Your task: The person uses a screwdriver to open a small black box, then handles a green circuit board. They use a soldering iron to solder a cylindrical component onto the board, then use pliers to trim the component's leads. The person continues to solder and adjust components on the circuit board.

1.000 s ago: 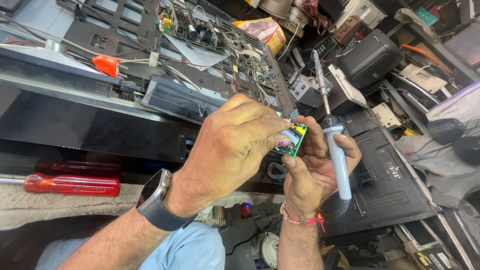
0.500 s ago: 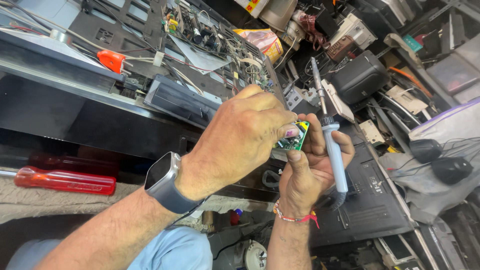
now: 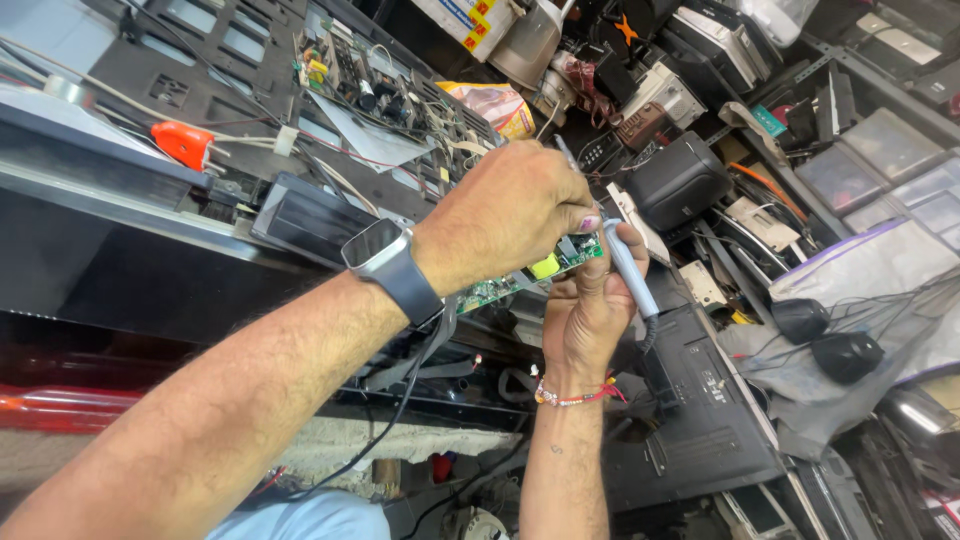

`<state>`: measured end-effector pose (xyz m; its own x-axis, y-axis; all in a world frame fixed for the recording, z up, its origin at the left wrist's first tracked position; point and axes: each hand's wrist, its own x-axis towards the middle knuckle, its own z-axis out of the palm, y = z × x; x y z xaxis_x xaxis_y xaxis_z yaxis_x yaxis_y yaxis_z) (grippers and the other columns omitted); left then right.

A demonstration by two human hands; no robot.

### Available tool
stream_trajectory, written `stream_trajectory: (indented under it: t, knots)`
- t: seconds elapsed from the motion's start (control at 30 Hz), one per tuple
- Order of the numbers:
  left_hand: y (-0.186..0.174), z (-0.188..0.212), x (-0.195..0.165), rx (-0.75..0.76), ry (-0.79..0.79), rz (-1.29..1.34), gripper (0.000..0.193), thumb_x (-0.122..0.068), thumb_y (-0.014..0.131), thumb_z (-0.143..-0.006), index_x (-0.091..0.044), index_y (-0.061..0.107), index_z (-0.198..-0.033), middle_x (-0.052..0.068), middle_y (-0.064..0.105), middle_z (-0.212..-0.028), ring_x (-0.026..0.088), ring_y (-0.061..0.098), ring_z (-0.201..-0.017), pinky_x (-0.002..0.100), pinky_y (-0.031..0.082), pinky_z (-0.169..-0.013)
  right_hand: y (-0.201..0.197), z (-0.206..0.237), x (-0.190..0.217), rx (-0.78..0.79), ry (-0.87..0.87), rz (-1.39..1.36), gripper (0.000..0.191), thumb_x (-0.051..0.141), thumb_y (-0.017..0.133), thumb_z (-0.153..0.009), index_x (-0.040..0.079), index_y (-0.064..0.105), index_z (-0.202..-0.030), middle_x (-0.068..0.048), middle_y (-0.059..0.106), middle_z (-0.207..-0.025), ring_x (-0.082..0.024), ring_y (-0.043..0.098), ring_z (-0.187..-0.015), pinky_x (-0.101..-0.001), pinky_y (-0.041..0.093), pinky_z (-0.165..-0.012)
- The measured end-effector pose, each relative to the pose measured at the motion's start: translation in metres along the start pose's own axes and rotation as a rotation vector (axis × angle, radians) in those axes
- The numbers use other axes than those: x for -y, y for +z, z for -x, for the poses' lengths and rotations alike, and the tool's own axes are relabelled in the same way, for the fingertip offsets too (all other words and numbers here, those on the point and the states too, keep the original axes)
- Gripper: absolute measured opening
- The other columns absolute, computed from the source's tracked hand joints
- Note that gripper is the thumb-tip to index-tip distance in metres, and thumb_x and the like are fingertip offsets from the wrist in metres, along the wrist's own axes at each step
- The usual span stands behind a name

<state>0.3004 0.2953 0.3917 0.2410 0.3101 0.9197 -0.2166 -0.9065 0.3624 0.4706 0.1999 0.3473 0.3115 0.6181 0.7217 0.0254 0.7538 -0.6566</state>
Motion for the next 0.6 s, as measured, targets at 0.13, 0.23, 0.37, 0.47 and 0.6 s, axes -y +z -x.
stream_trajectory:
  t: [0.13,0.23,0.37,0.47,0.6]
  knots:
    - [-0.01,-0.005,0.011,0.009,-0.078,0.106,0.019,-0.023,0.074,-0.087,-0.005,0.079,-0.09,0.015,0.073,-0.079,0.032,0.073,-0.075,0.043,0.056,-0.069,0.008,-0.013,-0.012,-0.05,0.047,-0.032,0.052,0.018,0.083,-0.093,0.013,0.051,-0.134,-0.004,0.067,-0.122,-0.014,0.062,-0.104,-0.021,0.049,-0.072]
    - [-0.015,-0.004,0.012,0.019,-0.083,0.076,0.017,-0.022,0.073,-0.089,-0.006,0.08,-0.092,0.014,0.075,-0.079,0.031,0.073,-0.074,0.041,0.057,-0.069,0.015,-0.013,-0.018,-0.063,0.032,-0.054,0.054,0.018,0.083,-0.091,0.011,0.051,-0.134,-0.009,0.068,-0.127,-0.016,0.063,-0.112,-0.0215,0.05,-0.079]
    - [-0.02,-0.002,0.011,0.035,-0.114,0.121,0.019,-0.022,0.075,-0.089,-0.004,0.079,-0.094,0.014,0.075,-0.08,0.027,0.075,-0.071,0.037,0.058,-0.066,0.02,-0.012,-0.02,-0.025,-0.005,-0.085,0.055,0.016,0.084,-0.091,0.01,0.049,-0.134,-0.015,0.067,-0.134,-0.022,0.065,-0.128,-0.0325,0.056,-0.106]
    - [-0.021,-0.003,0.01,0.051,-0.178,0.179,0.02,-0.023,0.076,-0.088,-0.005,0.079,-0.096,0.012,0.077,-0.08,0.023,0.077,-0.069,0.034,0.059,-0.065,0.02,-0.013,-0.02,-0.012,-0.009,-0.101,0.056,0.015,0.084,-0.091,0.009,0.049,-0.135,-0.016,0.066,-0.135,-0.023,0.064,-0.129,-0.0341,0.055,-0.109]
    - [-0.02,-0.001,0.012,0.026,-0.256,0.22,0.02,-0.024,0.076,-0.087,-0.006,0.079,-0.097,0.01,0.077,-0.079,0.019,0.078,-0.069,0.032,0.059,-0.065,0.021,-0.014,-0.021,0.004,-0.023,-0.085,0.056,0.015,0.084,-0.092,0.008,0.049,-0.136,-0.015,0.067,-0.134,-0.023,0.064,-0.129,-0.0349,0.055,-0.111]
